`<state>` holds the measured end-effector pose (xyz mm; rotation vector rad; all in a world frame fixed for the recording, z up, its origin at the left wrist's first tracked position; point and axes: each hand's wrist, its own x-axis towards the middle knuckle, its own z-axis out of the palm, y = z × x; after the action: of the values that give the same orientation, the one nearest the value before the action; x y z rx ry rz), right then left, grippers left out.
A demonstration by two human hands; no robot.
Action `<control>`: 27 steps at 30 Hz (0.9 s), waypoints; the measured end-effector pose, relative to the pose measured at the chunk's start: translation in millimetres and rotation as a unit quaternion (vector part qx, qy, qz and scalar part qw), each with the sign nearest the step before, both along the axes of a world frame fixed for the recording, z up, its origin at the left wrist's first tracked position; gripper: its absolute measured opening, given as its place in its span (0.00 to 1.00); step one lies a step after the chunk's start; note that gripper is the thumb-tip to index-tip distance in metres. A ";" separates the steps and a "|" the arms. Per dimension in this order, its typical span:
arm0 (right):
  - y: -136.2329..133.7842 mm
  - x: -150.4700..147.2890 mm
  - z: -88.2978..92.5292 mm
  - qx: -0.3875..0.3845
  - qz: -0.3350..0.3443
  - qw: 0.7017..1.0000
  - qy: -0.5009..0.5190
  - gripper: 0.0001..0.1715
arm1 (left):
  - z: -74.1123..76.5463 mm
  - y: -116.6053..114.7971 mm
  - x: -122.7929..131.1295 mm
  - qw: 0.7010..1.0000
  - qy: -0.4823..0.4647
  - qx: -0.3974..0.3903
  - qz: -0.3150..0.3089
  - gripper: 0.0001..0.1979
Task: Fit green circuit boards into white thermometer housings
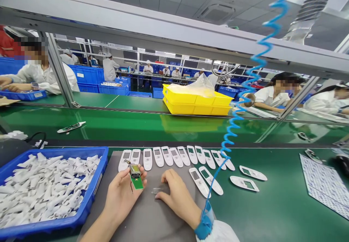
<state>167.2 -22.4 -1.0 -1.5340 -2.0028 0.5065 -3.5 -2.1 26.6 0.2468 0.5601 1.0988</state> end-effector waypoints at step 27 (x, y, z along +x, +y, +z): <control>15.1 -4.2 6.1 0.034 0.011 0.999 0.035 0.04 | -1.0 -0.6 2.4 1.000 -0.001 0.003 -0.003 0.06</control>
<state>163.0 -7.3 5.1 -1.4360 -1.9646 0.4888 -1.1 -2.6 25.5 0.2513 0.5537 1.0951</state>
